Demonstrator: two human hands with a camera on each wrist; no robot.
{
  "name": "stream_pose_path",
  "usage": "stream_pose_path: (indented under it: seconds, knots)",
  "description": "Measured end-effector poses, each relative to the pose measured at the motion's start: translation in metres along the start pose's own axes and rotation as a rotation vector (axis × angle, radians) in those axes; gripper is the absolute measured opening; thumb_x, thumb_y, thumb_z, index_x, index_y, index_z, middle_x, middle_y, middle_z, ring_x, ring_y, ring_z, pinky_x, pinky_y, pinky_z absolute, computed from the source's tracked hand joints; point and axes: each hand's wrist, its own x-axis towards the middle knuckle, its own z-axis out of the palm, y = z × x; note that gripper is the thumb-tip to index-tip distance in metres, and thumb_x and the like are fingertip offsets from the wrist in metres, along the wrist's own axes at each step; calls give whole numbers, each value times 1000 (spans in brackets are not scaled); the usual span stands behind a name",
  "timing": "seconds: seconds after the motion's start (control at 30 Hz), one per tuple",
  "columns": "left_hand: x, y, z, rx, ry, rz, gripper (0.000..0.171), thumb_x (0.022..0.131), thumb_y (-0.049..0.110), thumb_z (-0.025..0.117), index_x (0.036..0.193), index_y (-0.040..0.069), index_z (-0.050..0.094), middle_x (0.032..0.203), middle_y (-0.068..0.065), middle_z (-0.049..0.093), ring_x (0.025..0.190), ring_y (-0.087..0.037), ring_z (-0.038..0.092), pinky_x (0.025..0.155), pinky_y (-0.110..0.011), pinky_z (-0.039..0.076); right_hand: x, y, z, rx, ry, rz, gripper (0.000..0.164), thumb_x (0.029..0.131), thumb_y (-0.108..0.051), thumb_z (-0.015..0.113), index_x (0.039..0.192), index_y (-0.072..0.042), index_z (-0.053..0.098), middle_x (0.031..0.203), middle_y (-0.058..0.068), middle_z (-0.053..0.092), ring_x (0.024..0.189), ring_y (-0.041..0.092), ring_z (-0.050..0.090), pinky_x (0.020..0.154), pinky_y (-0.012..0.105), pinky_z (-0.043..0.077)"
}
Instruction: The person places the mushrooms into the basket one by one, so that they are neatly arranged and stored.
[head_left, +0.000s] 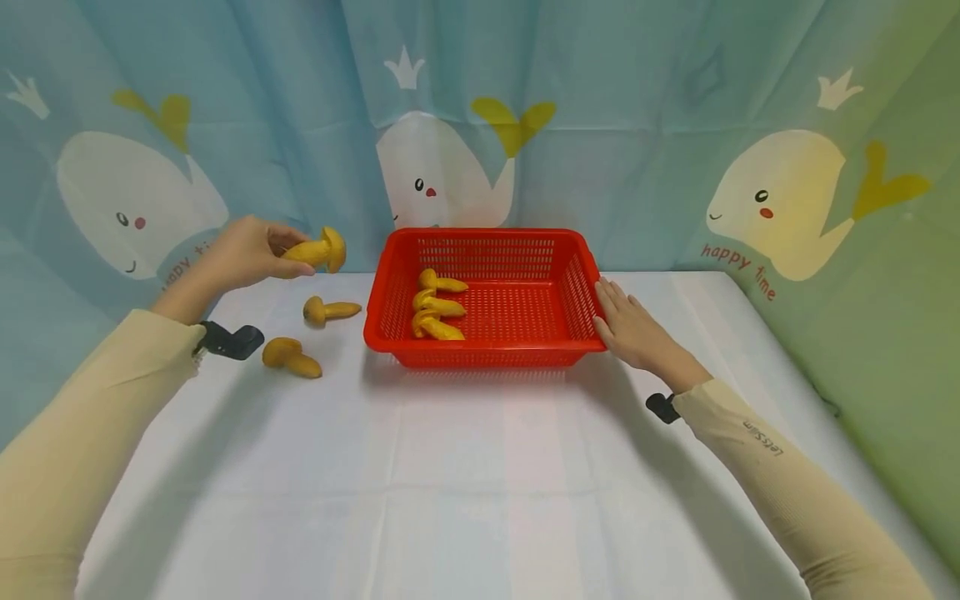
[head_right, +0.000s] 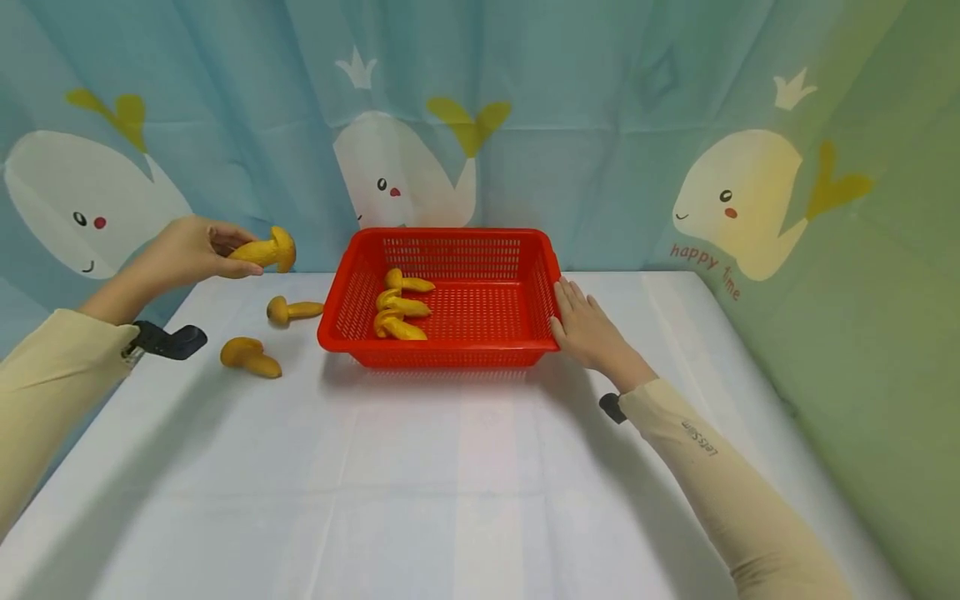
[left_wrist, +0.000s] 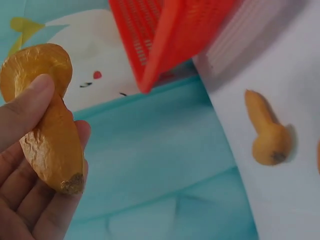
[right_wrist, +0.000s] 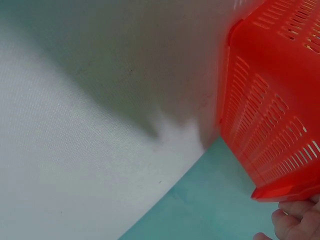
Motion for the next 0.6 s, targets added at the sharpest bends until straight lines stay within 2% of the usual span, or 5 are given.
stream_pose_path:
  seconds: [0.03, 0.3, 0.6]
  knots:
    - [2, 3, -1, -16, -16, -12, 53, 80, 31, 74, 118, -3, 61, 114, -27, 64, 97, -37, 61, 75, -42, 53, 0, 0, 0, -1, 2, 0, 62, 100, -22, 31, 148, 5, 5, 157, 23, 7, 145, 41, 6, 117, 57, 9]
    - [21, 23, -5, -69, -52, -81, 60, 79, 34, 74, 124, -1, 58, 122, -26, 59, 108, -37, 54, 89, -51, 45, 2, 2, 2, 3, 13, -4, 62, 99, -23, 30, 148, 5, 5, 156, 24, 7, 145, 41, 6, 116, 58, 10]
    - [37, 46, -2, -105, -55, -43, 59, 78, 32, 76, 123, -1, 59, 122, -25, 61, 110, -34, 55, 93, -50, 45, 3, 4, 4, 5, 9, -3, 63, 99, -25, 30, 149, 4, 4, 157, 23, 6, 145, 40, 6, 116, 58, 10]
